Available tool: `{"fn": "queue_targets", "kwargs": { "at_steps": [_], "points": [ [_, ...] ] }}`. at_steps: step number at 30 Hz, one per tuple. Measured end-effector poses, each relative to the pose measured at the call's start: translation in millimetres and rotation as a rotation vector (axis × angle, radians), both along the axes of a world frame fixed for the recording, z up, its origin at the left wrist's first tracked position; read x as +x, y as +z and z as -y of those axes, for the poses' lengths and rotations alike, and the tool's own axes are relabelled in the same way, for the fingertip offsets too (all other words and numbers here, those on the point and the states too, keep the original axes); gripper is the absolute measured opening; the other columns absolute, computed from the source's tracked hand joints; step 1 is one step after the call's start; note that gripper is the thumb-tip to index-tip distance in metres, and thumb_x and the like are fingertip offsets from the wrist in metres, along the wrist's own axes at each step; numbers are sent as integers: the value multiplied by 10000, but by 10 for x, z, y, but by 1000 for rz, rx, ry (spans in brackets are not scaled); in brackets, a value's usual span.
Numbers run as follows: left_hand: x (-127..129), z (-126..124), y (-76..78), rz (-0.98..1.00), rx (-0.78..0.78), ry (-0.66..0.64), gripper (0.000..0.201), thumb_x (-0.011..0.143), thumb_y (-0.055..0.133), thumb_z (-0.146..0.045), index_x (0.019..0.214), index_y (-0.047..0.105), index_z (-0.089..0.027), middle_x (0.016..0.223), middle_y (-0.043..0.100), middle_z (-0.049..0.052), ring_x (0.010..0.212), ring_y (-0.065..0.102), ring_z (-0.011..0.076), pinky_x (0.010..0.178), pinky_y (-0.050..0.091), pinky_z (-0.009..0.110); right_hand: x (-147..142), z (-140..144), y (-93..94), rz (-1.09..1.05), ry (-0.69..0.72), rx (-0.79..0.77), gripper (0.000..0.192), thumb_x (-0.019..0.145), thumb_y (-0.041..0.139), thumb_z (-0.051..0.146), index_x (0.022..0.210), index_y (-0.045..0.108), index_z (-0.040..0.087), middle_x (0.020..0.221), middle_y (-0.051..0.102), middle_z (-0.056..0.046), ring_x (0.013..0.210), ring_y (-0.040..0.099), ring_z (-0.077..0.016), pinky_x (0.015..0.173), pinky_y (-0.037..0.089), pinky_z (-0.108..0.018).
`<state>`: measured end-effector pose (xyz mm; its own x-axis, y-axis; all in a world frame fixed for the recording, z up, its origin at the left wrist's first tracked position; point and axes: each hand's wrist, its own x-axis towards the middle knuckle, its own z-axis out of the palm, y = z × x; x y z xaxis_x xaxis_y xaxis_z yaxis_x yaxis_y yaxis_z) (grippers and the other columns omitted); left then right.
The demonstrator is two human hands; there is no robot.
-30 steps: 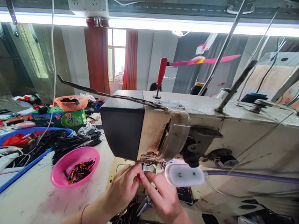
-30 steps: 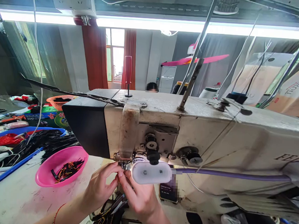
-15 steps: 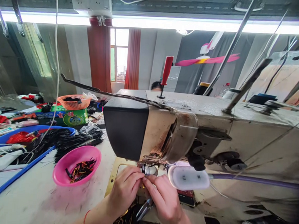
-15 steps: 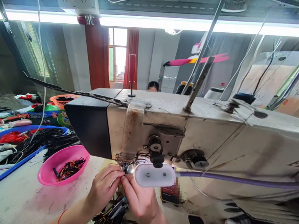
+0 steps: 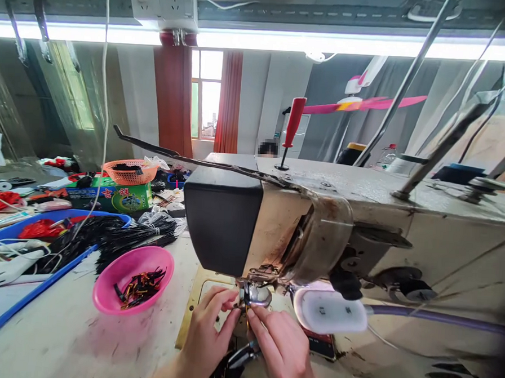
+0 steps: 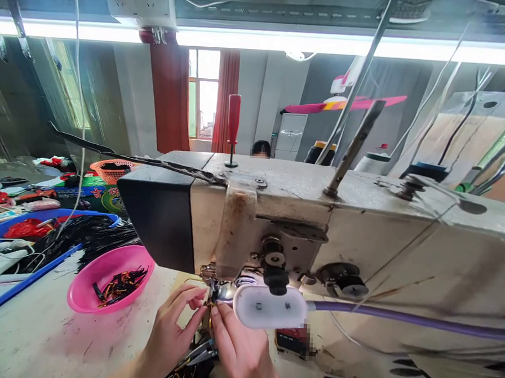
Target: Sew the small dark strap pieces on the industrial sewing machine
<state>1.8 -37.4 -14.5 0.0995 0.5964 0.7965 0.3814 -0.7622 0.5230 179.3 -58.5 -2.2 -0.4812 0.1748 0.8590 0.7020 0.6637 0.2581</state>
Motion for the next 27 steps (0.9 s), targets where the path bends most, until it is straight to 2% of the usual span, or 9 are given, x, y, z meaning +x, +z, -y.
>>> {"fn": "queue_targets", "kwargs": {
  "at_steps": [5,8,12,17,20,24,27],
  "points": [
    [12,48,-57,41,-58,-6,179,939,564,-121,1047,693,-182,956,699,78,728,701,149,668,628,236,89,-50,-171,39,23,-8,220,943,547,35,1108,688,1,982,757,-217,919,744,-243,715,592,-308],
    [18,43,-41,20,-47,0,189,939,560,-116,1035,710,-182,938,706,83,794,715,179,703,633,264,123,-65,-193,61,11,9,222,949,546,46,1118,689,28,986,763,-198,901,739,-244,742,593,-344],
    [28,30,-19,-5,-25,14,254,917,548,-69,1075,715,-177,950,714,91,870,724,200,766,630,285,138,-56,-128,110,-6,29,234,972,497,55,1107,688,30,965,765,-196,855,737,-242,709,589,-351],
    [43,8,11,-9,1,-1,307,899,538,-34,1110,710,-177,974,715,91,890,722,188,789,620,260,161,-65,-85,99,-32,4,277,983,489,97,1182,679,70,1020,765,-189,889,737,-245,730,593,-354],
    [49,-6,17,-13,13,-4,296,905,543,-40,1108,713,-171,970,714,94,890,723,188,784,620,253,161,-79,-74,91,-39,65,260,976,513,119,1159,696,99,972,777,-162,854,737,-225,704,596,-328],
    [50,-9,5,-23,35,13,275,931,542,-69,1118,713,-175,963,716,99,888,727,194,776,628,261,152,-36,16,223,-69,36,256,958,491,66,1073,719,80,968,782,-162,779,738,-212,663,608,-330],
    [48,-2,0,-28,59,19,266,945,532,-79,1119,710,-174,953,716,99,877,726,191,770,628,256,160,6,79,266,-81,11,264,950,495,57,1091,718,73,996,778,-175,771,741,-220,675,616,-354]
  ]
}}
